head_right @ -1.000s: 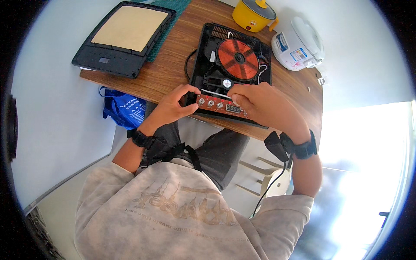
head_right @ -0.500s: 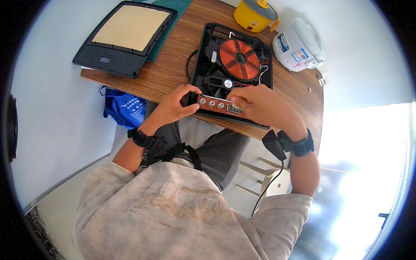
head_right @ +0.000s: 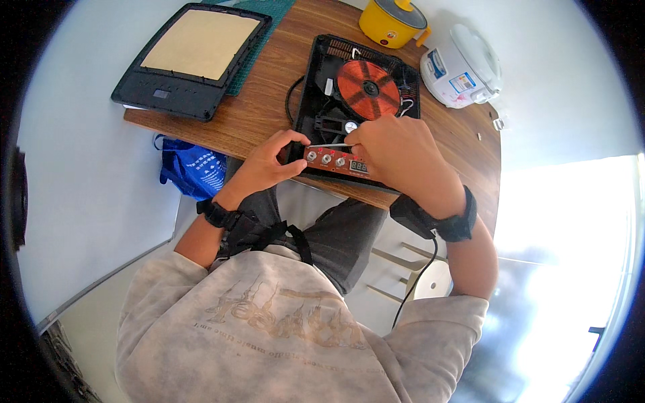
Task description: The person uses a screwdriver to tighten screws on a circuit board attached to a portable gas stove. They systematically work through multiple screw holes on the control panel, securing the board to the stove's frame.
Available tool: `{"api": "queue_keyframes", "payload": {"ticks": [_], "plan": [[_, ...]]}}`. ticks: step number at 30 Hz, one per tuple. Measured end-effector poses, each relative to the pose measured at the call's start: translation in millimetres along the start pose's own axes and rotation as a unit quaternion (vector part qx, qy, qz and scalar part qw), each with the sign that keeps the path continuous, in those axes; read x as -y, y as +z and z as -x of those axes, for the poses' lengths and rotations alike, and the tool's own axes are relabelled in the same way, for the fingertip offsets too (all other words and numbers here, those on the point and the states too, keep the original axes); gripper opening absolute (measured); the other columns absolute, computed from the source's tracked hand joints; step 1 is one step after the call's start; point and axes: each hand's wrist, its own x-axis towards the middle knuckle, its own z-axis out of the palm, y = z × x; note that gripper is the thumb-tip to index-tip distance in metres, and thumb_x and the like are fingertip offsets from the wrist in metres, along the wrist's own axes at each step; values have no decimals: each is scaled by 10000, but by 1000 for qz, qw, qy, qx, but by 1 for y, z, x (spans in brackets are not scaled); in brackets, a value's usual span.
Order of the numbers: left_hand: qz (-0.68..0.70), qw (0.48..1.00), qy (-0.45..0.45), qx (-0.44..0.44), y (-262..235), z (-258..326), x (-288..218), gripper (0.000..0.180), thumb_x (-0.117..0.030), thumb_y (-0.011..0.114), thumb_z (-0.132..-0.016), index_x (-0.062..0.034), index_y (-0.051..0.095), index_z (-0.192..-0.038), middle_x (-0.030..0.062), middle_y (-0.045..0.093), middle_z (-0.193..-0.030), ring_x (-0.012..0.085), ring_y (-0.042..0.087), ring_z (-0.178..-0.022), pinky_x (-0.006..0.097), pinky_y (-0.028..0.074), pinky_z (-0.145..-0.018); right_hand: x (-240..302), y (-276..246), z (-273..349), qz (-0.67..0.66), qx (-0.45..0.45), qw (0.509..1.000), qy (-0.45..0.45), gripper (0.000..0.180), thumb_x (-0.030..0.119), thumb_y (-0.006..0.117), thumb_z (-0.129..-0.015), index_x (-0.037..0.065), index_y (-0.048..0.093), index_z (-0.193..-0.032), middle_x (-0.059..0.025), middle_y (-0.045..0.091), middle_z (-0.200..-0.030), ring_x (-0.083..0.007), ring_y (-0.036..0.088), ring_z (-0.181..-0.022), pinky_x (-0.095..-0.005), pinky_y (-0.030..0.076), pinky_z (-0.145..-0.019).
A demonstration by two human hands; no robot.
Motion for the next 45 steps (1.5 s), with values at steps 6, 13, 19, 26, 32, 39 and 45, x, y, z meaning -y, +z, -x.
{"api": "queue_keyframes", "payload": {"ticks": [6, 13, 19, 26, 32, 39, 45], "plan": [[-2, 1000, -5, -3, 0, 0, -4, 383, -281, 744, -915, -128, 635, -1249, 43, 632, -1132, 157, 580, -859, 297, 490, -739, 5, -6, -7, 124, -57, 989, -46, 261, 117, 759, -814, 205, 812, -1054, -85, 729, -892, -277, 715, -901, -407, 524, -773], [-9, 1000, 6, -11, 0, 0, -4, 385, -272, 743, -911, -131, 634, -1252, 54, 633, -1133, 171, 597, -875, 304, 499, -749, -5, -2, 0, 110, -78, 989, -66, 345, 116, 799, -777, 215, 800, -1108, -54, 681, -958, -240, 657, -971, -391, 464, -846], [-5, 1000, 0, 3, -1, -1, -7, 343, -258, 722, -943, -132, 646, -1252, 71, 623, -1092, 186, 609, -889, 305, 504, -766, -28, 4, 20, -63, -81, 995, 6, 266, 187, 716, -928, 202, 769, -1188, -107, 643, -874, -336, 645, -828, -459, 497, -734], [-182, 980, 75, -42, -22, -4, -27, 244, -267, 711, -974, -148, 724, -1186, 96, 605, -1048, 277, 633, -957, 395, 525, -794, -37, 20, 46, -107, -106, 988, 33, 253, 218, 678, -968, 197, 761, -1206, -116, 655, -888, -344, 637, -822, -468, 495, -722], [-276, 954, 114, 12, -28, -21, -46, 152, -232, 694, -952, -117, 760, -1027, 70, 636, -1018, 291, 658, -965, 405, 539, -794, -39, 27, 60, -165, -139, 975, 42, 265, 212, 672, -973, 194, 756, -1224, -116, 655, -875, -337, 635, -825, -456, 502, -733], [-345, 926, 140, 68, -30, -37, -54, 128, -222, 701, -932, -107, 749, -961, 49, 662, -968, 290, 679, -892, 402, 548, -765, -46, 38, 74, -180, -161, 969, 49, 274, 234, 680, -971, 191, 755, -1231, -109, 658, -866, -333, 641, -835, -453, 503, -737], [-424, 881, 188, 94, -29, -48, -63, 114, -214, 709, -913, -104, 718, -886, 53, 632, -924, 270, 686, -884, 404, 564, -719, -51, 45, 81, -188, -164, 967, 56, 271, 232, 665, -979, 195, 754, -1232, -112, 659, -869, -343, 642, -841, -460, 501, -738]]}}
